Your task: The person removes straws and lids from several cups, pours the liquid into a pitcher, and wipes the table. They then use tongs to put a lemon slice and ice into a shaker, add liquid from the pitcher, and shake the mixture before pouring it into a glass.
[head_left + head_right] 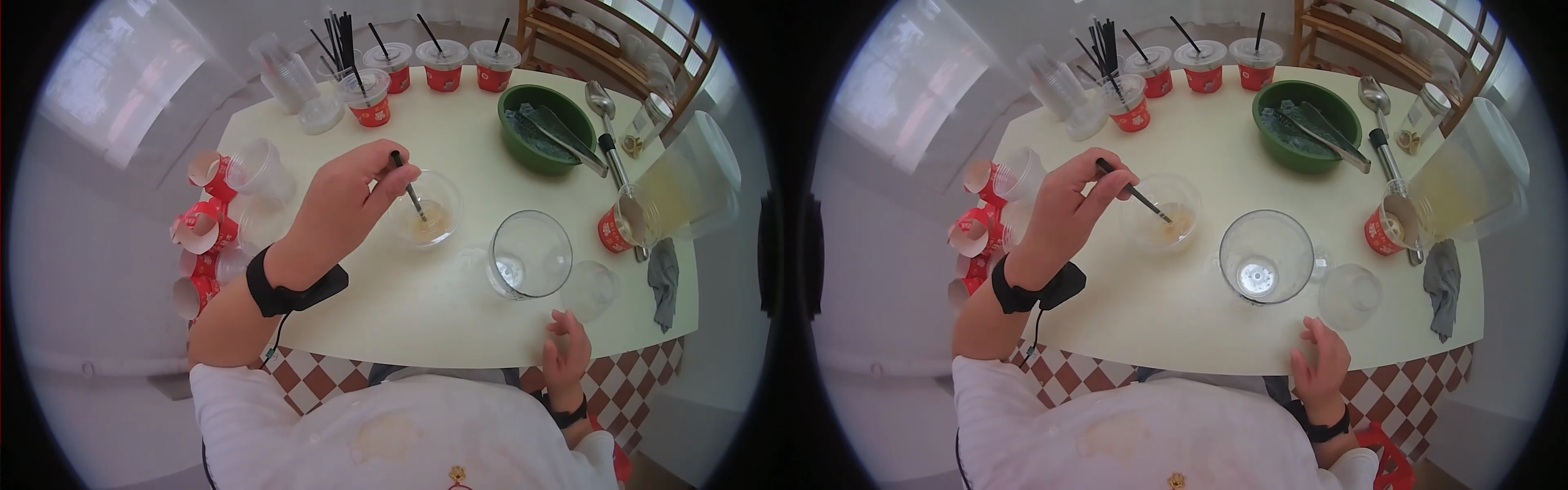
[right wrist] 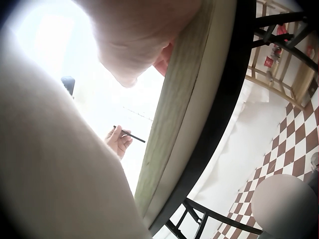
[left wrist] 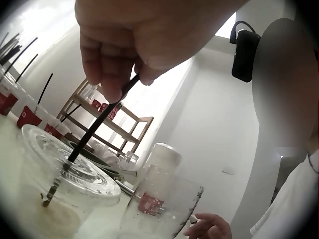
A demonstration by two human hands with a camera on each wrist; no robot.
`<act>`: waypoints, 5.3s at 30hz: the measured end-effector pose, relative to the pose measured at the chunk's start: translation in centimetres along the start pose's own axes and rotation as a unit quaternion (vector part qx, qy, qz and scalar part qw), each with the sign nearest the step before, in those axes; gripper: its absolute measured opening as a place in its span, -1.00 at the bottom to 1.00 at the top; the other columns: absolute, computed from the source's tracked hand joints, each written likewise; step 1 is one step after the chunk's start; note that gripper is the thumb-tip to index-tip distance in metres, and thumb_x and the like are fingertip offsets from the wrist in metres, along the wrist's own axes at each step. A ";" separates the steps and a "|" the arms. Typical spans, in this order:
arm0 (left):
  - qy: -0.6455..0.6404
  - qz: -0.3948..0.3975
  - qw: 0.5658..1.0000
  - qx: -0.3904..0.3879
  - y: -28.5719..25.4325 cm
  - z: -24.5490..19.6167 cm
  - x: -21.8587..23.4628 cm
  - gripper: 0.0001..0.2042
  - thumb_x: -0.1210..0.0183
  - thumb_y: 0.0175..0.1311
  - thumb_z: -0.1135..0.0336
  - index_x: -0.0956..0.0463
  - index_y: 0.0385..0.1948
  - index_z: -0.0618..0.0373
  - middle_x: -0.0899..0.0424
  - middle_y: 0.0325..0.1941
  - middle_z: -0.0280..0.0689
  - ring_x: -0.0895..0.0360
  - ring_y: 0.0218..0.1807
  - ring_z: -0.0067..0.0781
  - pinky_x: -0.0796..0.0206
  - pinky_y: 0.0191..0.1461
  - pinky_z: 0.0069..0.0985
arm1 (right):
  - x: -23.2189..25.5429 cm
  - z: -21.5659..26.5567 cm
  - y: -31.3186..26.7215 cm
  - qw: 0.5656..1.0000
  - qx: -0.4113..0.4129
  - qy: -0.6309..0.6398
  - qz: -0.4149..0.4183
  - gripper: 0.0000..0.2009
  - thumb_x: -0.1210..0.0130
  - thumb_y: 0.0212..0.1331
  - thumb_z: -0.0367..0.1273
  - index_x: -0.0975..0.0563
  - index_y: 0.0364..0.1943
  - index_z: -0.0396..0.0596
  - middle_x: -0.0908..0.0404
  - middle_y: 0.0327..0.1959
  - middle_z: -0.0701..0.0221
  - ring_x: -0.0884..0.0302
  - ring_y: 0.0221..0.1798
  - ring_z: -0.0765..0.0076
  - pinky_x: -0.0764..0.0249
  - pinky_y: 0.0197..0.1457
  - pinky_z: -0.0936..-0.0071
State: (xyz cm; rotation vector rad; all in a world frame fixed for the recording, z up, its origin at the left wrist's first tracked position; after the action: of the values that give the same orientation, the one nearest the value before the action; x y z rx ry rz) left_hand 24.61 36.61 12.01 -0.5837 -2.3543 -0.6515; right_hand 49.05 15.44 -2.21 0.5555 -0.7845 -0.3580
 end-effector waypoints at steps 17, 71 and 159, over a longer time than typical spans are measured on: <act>0.212 0.022 0.972 -0.101 1.8 5.5 -4.6 -0.42 -0.35 -0.12 0.15 -0.33 -0.08 0.26 -0.41 0.07 -0.14 -0.35 0.08 -0.13 -0.22 0.10 -0.32 | 0.0 0.0 0.3 1.000 -0.026 -0.005 -0.001 -0.58 -0.12 -0.03 -0.45 -0.38 -0.02 -0.29 -0.57 -0.23 0.18 -0.53 -0.41 0.24 -0.44 -0.31 0.41; -0.099 -0.198 0.971 0.094 -17.2 4.6 5.9 -0.79 -0.03 0.12 0.55 -0.46 -0.18 0.25 -0.48 -0.16 -0.28 -0.37 -0.39 -0.57 -0.24 -0.34 -0.65 | -17.0 1.0 36.2 0.831 -0.012 -0.250 0.496 0.02 -0.33 -0.22 -0.01 0.01 0.28 -0.25 -0.39 0.04 0.01 -0.34 0.11 0.02 -0.25 0.17 0.31; -0.258 -0.116 0.937 0.203 -19.7 8.4 -4.2 -0.77 0.03 0.23 0.40 -0.43 -0.14 0.29 -0.52 -0.14 -0.21 -0.45 -0.10 -0.43 -0.28 0.02 -0.51 | 8.0 8.3 30.0 0.944 0.069 -0.193 0.260 -0.42 -0.13 0.08 -0.10 -0.32 0.17 -0.04 -0.53 -0.15 0.27 -0.51 -0.22 0.41 -0.46 -0.22 0.55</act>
State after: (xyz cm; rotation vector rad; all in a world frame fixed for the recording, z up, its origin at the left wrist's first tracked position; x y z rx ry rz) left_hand 13.11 25.11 -2.52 -0.3147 -2.9709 -0.0876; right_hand 51.07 32.71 24.87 0.3910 -1.3050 0.0854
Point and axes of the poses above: each hand's wrist, its own y-axis towards the middle knuckle, its own x-axis out of the back of the hand, z = x × y, the point moved 4 cm from there along y, towards the middle knuckle
